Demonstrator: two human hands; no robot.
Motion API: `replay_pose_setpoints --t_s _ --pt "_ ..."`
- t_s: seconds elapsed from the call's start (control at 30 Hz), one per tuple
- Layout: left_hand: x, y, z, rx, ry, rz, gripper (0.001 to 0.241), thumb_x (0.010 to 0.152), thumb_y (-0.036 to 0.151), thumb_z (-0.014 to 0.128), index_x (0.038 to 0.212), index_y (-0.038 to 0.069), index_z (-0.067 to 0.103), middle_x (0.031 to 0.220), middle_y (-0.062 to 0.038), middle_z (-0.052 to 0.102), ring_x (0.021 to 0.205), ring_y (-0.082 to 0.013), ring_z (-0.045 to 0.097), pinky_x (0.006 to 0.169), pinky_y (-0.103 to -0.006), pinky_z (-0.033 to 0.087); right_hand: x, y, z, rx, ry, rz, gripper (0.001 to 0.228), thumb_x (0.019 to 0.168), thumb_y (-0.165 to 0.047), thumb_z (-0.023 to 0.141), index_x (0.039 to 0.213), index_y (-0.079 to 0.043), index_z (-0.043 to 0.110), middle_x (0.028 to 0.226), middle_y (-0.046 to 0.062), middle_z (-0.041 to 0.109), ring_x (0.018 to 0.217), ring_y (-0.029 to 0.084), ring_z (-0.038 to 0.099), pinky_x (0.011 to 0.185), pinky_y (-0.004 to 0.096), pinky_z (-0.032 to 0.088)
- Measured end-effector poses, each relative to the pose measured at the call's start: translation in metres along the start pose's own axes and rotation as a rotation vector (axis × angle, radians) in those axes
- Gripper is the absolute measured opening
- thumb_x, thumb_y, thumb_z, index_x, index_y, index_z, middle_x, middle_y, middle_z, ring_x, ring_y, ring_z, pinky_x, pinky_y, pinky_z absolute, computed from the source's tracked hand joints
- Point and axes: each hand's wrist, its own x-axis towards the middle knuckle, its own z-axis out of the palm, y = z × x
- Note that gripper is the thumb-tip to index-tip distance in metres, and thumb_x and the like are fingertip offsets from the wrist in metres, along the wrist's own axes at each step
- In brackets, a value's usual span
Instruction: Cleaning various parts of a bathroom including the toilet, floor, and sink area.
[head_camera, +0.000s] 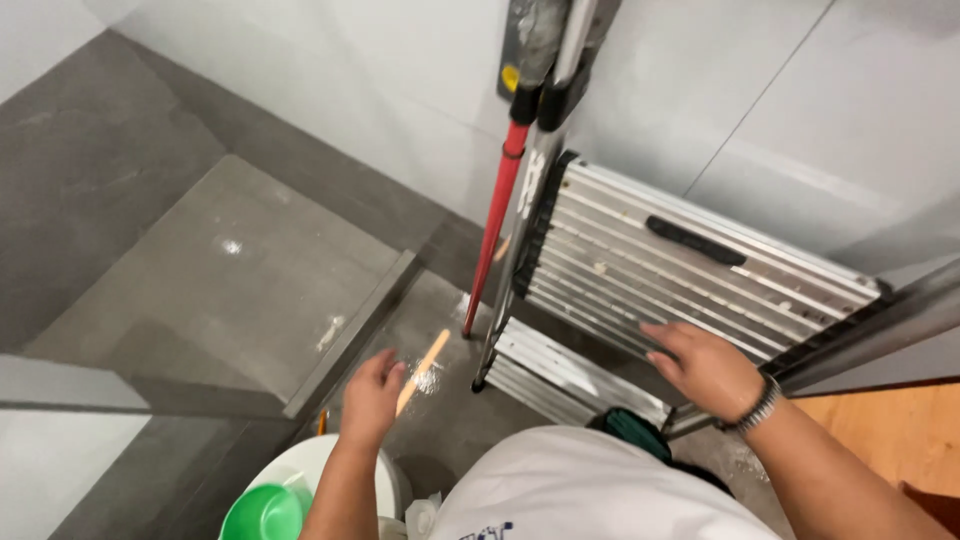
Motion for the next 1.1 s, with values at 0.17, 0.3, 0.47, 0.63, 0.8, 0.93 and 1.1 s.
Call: replay_pose_setpoints --t_s 0.17,0.3,0.47,0.63,0.8,0.93,1.1 --pt "0.067 0.107 0.037 -0.079 -0.055 0.223 0.041 0.09 0.025 0.071 0.127 0.007 0.067 0.118 -0.013 0.072 0.096 -0.0276 0.073 0.084 -0.0372 0.057 -0.045 0.023 -0.027 0.05 0.221 0.104 0.04 0.087 -0.028 0.069 0.125 -0.014 0.068 0.1 0.011 0.072 0.09 0.033 0.069 0.08 0.041 0.056" --pt "0.127 0.187 0.06 -0.15 -0.029 0.356 0.044 0.091 0.025 0.07 0.13 0.007 0.065 0.123 -0.015 0.066 0.103 -0.0308 0.069 0.089 -0.0389 0.056 -0.068 0.034 -0.022 0.043 0.189 0.413 0.041 0.09 -0.03 0.072 0.13 -0.019 0.068 0.108 0.008 0.073 0.083 0.027 0.072 0.073 0.038 0.06" --pt "0.186 0.222 0.11 -0.129 -0.011 0.409 0.055 0.086 0.021 0.07 0.138 0.01 0.059 0.131 -0.019 0.062 0.12 -0.0378 0.058 0.101 -0.0449 0.047 -0.105 0.123 0.033 0.016 0.3 0.467 0.043 0.091 -0.026 0.074 0.132 -0.013 0.069 0.109 0.012 0.075 0.093 0.023 0.075 0.082 0.036 0.061" --pt "0.218 0.229 0.133 -0.174 -0.132 0.385 0.052 0.082 0.025 0.072 0.131 0.01 0.062 0.12 -0.021 0.07 0.115 -0.0402 0.064 0.099 -0.0479 0.051 -0.102 0.131 0.056 -0.013 0.419 0.468 0.038 0.097 -0.02 0.071 0.131 -0.003 0.07 0.106 0.018 0.074 0.098 0.024 0.074 0.087 0.037 0.061" --pt "0.225 0.211 0.122 -0.173 -0.148 0.359 0.042 0.084 0.031 0.07 0.12 0.01 0.062 0.104 -0.021 0.072 0.102 -0.0424 0.068 0.087 -0.0509 0.053 -0.073 0.072 0.033 -0.146 0.294 0.516 0.037 0.099 -0.022 0.074 0.133 -0.006 0.073 0.102 0.015 0.075 0.088 0.021 0.075 0.083 0.033 0.062" --pt "0.236 0.176 0.081 -0.188 -0.042 0.256 0.04 0.086 0.034 0.071 0.116 0.009 0.062 0.104 -0.02 0.073 0.102 -0.042 0.068 0.087 -0.0505 0.053 -0.056 0.039 0.017 -0.111 0.317 0.383 0.033 0.102 -0.021 0.073 0.132 -0.007 0.073 0.104 0.014 0.074 0.091 0.02 0.074 0.085 0.032 0.06" --pt "0.224 0.125 0.005 -0.23 0.312 0.345 0.044 0.083 0.029 0.079 0.116 0.007 0.06 0.106 -0.02 0.07 0.101 -0.0422 0.067 0.086 -0.0481 0.053 -0.029 -0.004 -0.003 -0.103 0.295 0.237 0.029 0.103 -0.015 0.073 0.13 -0.004 0.073 0.107 0.014 0.074 0.092 0.022 0.074 0.084 0.032 0.059"
